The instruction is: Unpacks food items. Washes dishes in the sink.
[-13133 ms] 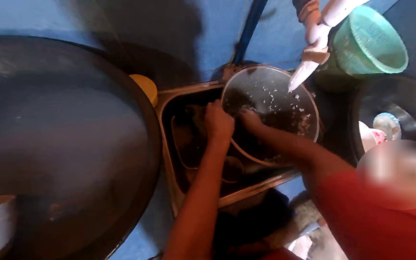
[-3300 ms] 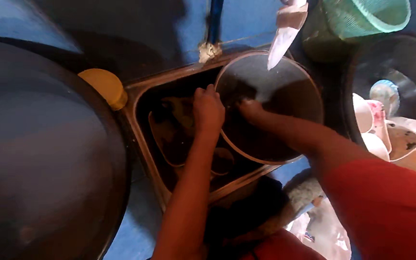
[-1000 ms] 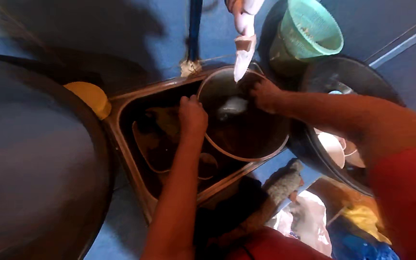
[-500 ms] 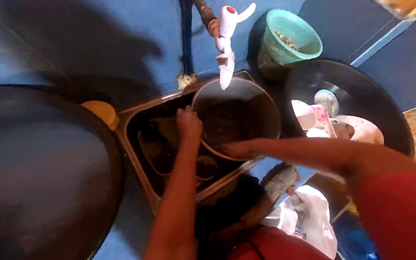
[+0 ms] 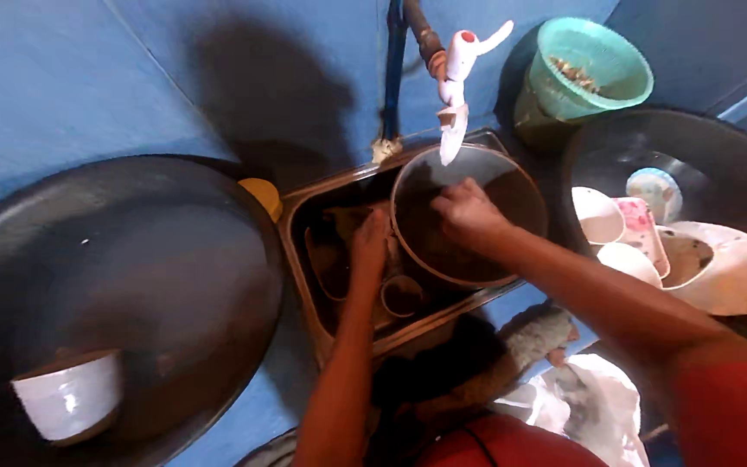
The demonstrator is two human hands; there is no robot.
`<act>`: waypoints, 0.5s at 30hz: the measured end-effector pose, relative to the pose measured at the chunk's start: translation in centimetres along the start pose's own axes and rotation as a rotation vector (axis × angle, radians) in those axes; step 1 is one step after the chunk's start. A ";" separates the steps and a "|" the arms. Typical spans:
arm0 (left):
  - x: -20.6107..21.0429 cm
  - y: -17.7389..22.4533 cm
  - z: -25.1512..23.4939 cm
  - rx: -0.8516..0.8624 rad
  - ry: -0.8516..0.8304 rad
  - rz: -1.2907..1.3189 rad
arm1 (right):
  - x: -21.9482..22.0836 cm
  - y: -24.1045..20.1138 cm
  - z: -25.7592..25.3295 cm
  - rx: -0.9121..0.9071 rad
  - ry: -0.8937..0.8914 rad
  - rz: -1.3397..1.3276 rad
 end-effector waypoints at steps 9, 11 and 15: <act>-5.1 -4.7 -0.6 -0.098 0.056 -0.210 | -0.5 -0.4 0.7 0.241 0.037 -0.331; -5.1 -3.9 -1.7 -0.067 -0.045 -0.580 | 0.0 3.3 4.0 0.472 0.065 -0.268; -1.3 1.9 -3.1 0.116 -0.108 -0.656 | 2.1 6.2 11.9 0.862 0.179 -0.344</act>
Point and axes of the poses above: each hand's wrist, its own z-axis away from the middle knuckle, its own x-axis out of the palm, y = z × x, the point moved 4 cm from there along -z, towards the middle knuckle, and after that the axes turned 1 degree about x, right-handed, at the moved point
